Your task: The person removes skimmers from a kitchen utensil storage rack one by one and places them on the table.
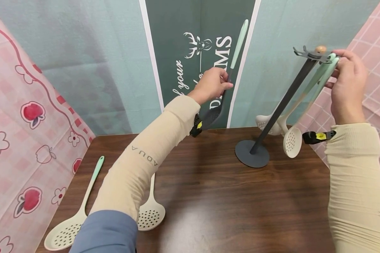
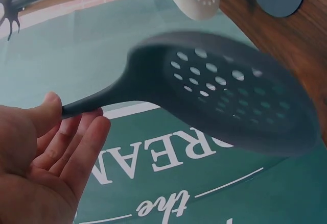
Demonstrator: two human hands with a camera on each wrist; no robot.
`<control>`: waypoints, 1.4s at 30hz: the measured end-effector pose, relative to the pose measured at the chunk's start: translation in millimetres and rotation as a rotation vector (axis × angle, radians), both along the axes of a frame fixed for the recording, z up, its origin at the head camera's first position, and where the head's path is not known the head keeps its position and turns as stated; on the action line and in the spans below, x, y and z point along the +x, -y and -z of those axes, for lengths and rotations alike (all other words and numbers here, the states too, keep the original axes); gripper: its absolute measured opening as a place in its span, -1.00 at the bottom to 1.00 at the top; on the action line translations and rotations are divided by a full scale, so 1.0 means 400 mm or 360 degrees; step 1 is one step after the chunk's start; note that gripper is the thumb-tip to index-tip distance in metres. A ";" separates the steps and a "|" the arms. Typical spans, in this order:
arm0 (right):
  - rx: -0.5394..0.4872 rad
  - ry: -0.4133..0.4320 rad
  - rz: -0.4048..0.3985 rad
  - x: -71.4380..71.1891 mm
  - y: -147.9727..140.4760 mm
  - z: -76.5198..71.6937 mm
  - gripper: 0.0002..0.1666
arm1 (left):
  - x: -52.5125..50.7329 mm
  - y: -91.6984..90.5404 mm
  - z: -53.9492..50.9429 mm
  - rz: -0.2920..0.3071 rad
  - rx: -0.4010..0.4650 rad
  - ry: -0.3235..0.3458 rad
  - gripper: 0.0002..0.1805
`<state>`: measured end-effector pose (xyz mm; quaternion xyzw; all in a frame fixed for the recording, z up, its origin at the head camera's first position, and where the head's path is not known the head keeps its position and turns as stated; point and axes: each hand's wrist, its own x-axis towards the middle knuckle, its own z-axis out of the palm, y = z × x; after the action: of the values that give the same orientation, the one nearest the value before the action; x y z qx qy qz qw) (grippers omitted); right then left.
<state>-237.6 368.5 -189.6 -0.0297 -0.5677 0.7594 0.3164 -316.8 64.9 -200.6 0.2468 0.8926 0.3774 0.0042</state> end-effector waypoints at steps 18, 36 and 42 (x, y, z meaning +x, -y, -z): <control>0.0000 -0.0004 0.0016 0.002 -0.002 -0.001 -0.69 | 0.030 0.060 0.002 -0.0006 -0.0035 0.0011 -0.74; 0.0040 0.0016 0.0034 -0.001 -0.004 -0.003 -0.69 | 0.092 0.141 0.053 -0.0130 -0.0111 0.0176 -0.75; -0.0034 0.0017 -0.0028 -0.001 -0.003 -0.004 -0.69 | 0.104 0.161 0.075 -0.0140 -0.0108 0.0235 -0.75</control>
<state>-237.9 369.8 -188.2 -0.0321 -0.5614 0.7680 0.3065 -275.2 0.5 -230.4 0.1786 0.9120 0.3640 0.0619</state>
